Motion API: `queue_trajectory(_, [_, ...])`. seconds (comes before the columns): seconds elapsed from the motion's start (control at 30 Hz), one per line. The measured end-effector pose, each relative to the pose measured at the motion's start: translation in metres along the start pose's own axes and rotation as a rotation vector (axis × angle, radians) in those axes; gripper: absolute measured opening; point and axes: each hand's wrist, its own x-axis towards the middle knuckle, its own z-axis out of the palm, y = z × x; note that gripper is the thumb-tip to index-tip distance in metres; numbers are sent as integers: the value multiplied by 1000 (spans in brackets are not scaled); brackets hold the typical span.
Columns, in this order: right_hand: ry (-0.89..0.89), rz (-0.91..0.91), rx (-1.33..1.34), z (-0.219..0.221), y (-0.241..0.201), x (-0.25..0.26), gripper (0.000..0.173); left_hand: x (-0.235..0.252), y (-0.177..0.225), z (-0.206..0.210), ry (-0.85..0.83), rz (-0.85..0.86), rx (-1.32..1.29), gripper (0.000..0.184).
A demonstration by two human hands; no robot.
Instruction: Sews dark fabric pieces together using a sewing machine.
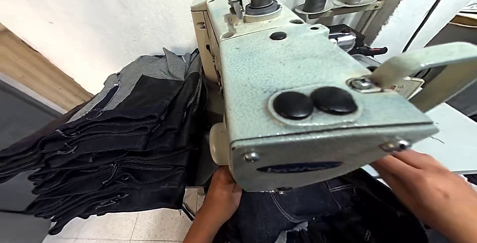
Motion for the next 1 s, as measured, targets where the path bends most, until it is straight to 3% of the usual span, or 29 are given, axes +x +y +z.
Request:
queue_trajectory(0.1, [-242, -17, 84, -15, 31, -47, 22, -3, 4, 3, 0, -42, 27, 21])
queue_trajectory(0.17, [-269, -70, 223, -7, 35, -71, 21, -6, 11, 4, 20, -72, 114, 21])
queue_trajectory(0.27, [-20, -52, 324, 19, 25, -83, 26, -20, 17, 2, 76, -73, 315, 28])
queue_trajectory(0.4, [281, -16, 40, 45, 17, -53, 33, -50, 40, -14, 67, -156, 445, 40])
queue_trajectory(0.6, [299, 62, -59, 59, 23, -27, 30, -64, 66, 7, -124, -361, 385, 54])
queue_trajectory(0.73, [398, 166, 127, 62, 8, -22, 29, -53, 45, 29, 101, -379, 283, 38])
queue_trajectory(0.8, [389, 260, 417, 61, -7, -19, 29, -56, 24, 3, 211, -409, 106, 35])
queue_trajectory(0.87, [268, 213, 665, 58, -45, -10, 25, -69, -13, -44, 273, -449, -29, 34])
queue_trajectory(0.93, [125, 97, 750, 53, -92, -3, 22, -89, -53, -87, 184, -477, 92, 30])
queue_trajectory(1.0, [69, 60, 827, 48, -124, 1, 18, -102, -58, -108, -38, -550, 386, 30])
